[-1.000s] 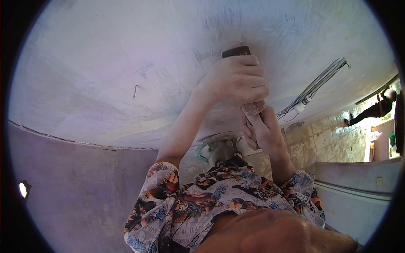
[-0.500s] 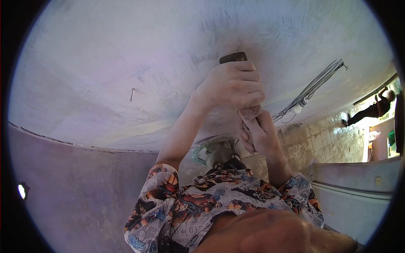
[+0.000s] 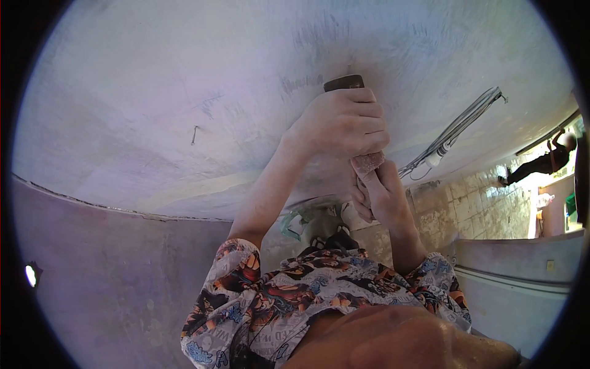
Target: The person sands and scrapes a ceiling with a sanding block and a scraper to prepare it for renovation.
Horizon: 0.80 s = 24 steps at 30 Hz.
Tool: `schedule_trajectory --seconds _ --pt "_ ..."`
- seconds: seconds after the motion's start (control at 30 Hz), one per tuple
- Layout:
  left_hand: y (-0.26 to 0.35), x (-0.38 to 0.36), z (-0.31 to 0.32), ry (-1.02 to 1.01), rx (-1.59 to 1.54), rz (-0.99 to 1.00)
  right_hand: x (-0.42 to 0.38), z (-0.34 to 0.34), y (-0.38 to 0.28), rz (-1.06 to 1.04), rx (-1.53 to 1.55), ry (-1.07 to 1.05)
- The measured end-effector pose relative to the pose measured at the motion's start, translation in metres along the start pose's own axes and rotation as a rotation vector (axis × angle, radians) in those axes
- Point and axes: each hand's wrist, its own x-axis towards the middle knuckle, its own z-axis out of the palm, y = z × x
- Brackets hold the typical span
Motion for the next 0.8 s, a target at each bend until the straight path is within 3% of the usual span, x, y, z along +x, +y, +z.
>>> schedule_trajectory --seconds 0.33,0.4,0.57,0.73,0.8 --pt "-0.003 0.002 -0.004 0.007 -0.038 0.018 -0.002 -0.002 -0.003 -0.004 -0.053 -0.016" --pt "-0.008 0.011 -0.006 0.002 0.003 0.039 0.005 -0.001 -0.007 -0.102 -0.044 -0.009" --pt "-0.003 0.008 -0.001 -0.109 0.084 0.067 0.003 -0.014 0.004 -0.071 0.069 -0.030" --pt "0.029 -0.022 -0.008 -0.144 0.049 -0.140 0.017 -0.029 0.053 -0.029 0.186 -0.121" --pt "0.042 -0.024 -0.031 -0.150 0.008 -0.222 0.019 -0.035 0.061 -0.110 0.234 -0.130"
